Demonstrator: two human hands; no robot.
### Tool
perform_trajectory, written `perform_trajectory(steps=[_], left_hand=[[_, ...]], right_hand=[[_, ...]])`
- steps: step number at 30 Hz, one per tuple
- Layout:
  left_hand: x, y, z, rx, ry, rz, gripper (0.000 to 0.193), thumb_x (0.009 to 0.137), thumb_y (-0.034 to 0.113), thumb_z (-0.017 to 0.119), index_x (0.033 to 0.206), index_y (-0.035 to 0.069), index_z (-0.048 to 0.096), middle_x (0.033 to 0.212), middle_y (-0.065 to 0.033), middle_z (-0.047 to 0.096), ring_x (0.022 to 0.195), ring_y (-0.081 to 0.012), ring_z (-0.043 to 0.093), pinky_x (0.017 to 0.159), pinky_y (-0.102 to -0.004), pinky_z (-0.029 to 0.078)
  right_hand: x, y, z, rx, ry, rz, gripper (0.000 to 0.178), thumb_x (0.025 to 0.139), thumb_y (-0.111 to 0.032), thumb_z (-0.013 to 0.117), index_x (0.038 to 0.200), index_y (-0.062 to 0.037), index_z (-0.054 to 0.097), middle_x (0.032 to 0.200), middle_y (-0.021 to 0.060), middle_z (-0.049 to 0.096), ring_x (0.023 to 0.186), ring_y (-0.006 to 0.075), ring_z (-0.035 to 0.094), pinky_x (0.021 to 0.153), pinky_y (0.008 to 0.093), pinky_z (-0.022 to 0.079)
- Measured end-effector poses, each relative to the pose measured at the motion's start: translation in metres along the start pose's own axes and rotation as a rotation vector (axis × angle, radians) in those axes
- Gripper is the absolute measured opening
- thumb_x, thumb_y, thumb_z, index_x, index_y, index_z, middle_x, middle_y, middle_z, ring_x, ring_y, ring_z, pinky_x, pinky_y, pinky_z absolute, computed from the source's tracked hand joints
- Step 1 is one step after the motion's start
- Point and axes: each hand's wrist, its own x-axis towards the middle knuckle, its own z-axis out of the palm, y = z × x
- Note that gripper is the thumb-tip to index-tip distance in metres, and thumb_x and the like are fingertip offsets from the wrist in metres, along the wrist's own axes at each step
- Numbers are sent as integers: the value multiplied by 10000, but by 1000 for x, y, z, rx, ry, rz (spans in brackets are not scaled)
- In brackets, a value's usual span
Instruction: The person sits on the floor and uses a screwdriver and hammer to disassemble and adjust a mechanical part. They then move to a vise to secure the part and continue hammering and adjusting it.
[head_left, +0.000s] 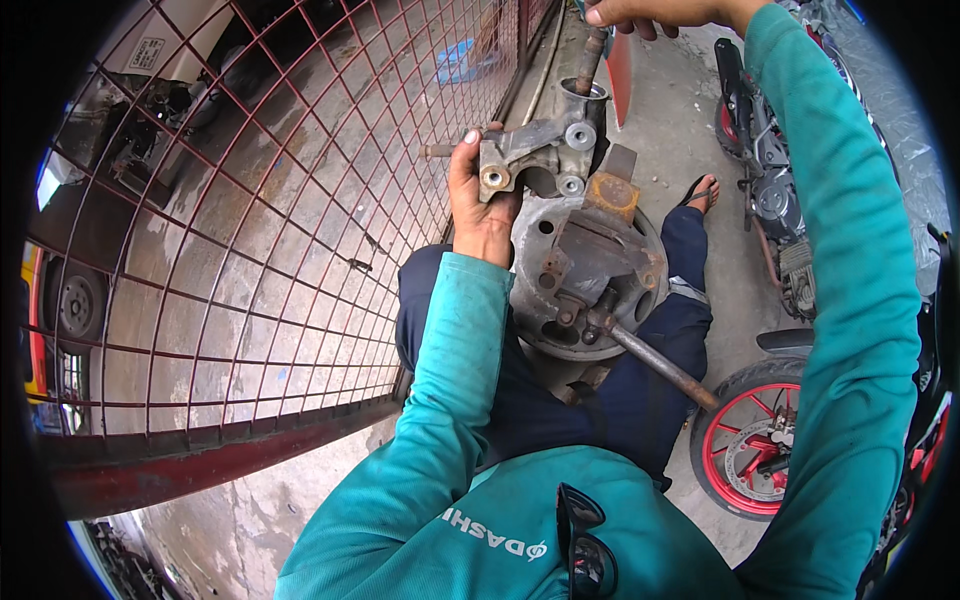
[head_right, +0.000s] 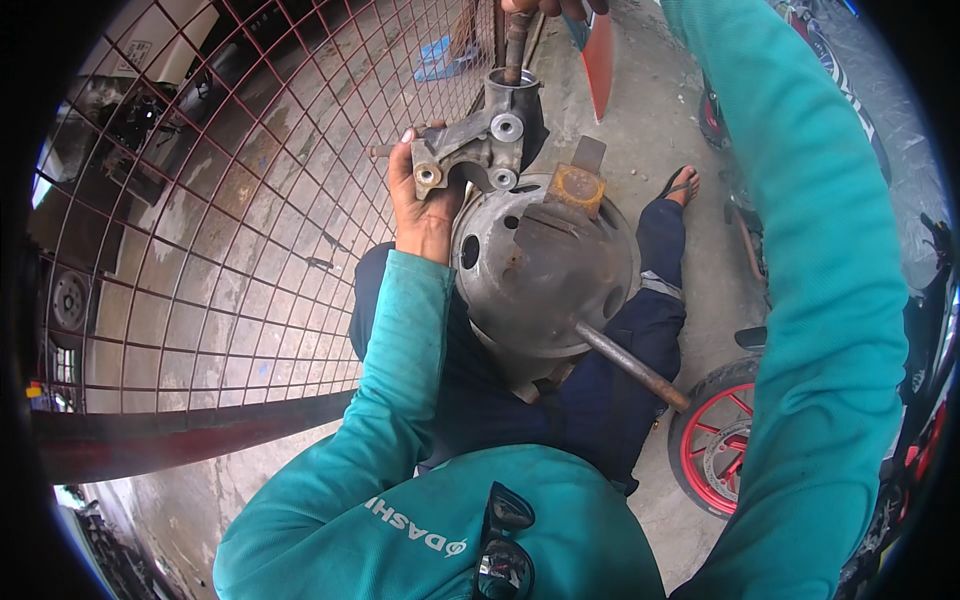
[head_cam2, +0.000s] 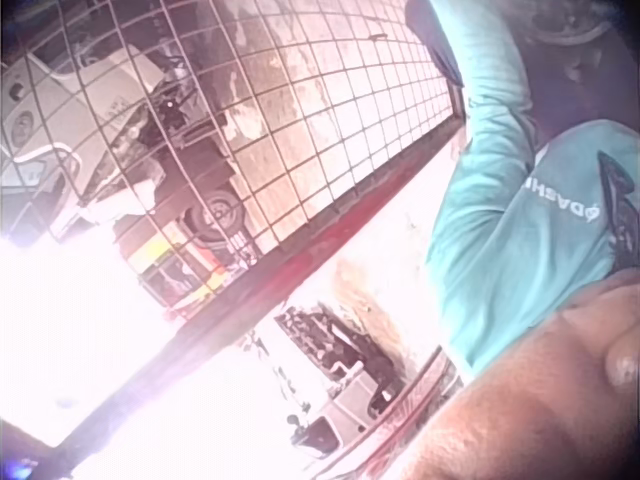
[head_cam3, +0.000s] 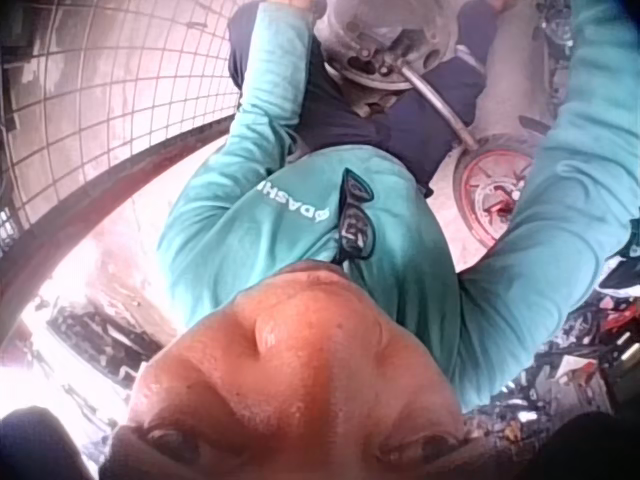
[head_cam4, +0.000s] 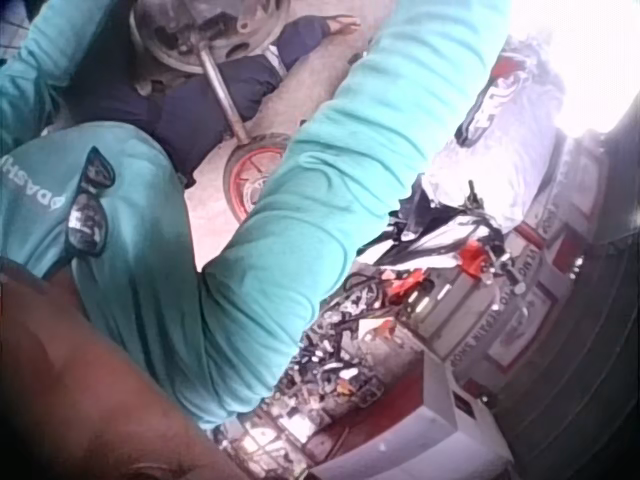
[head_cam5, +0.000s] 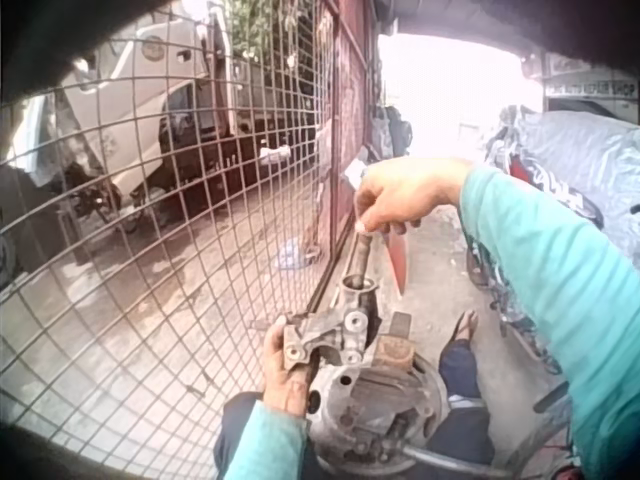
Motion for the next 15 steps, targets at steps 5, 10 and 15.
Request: perform_trajectory(steps=[5, 10, 15], left_hand=[[0, -1, 1, 11, -22, -1, 202, 916, 207, 752, 1049, 65, 698, 1121, -179, 739, 1084, -374, 700, 1057, -579, 532], [-1, 1, 4, 12, -7, -7, 197, 910, 193, 759, 1036, 59, 691, 1121, -183, 735, 1084, -374, 699, 1049, -580, 542], [-1, 1, 3, 12, -14, -3, 201, 911, 193, 757, 1041, 56, 690, 1122, -187, 734, 1078, -369, 701, 1038, -576, 550]], right_hand=[[2, -2, 2, -29, -66, -52, 255, 949, -193, 730, 1137, -24, 756, 931, 88, 762, 820, 198, 724, 704, 359, 584], [2, -3, 0, -90, -93, -73, 260, 961, -231, 731, 1098, -12, 756, 896, 88, 756, 801, 193, 718, 698, 360, 576], [2, -11, 2, -76, -94, 11, 348, 1009, -329, 681, 1050, 8, 761, 844, 80, 735, 754, 188, 698, 672, 358, 560]])
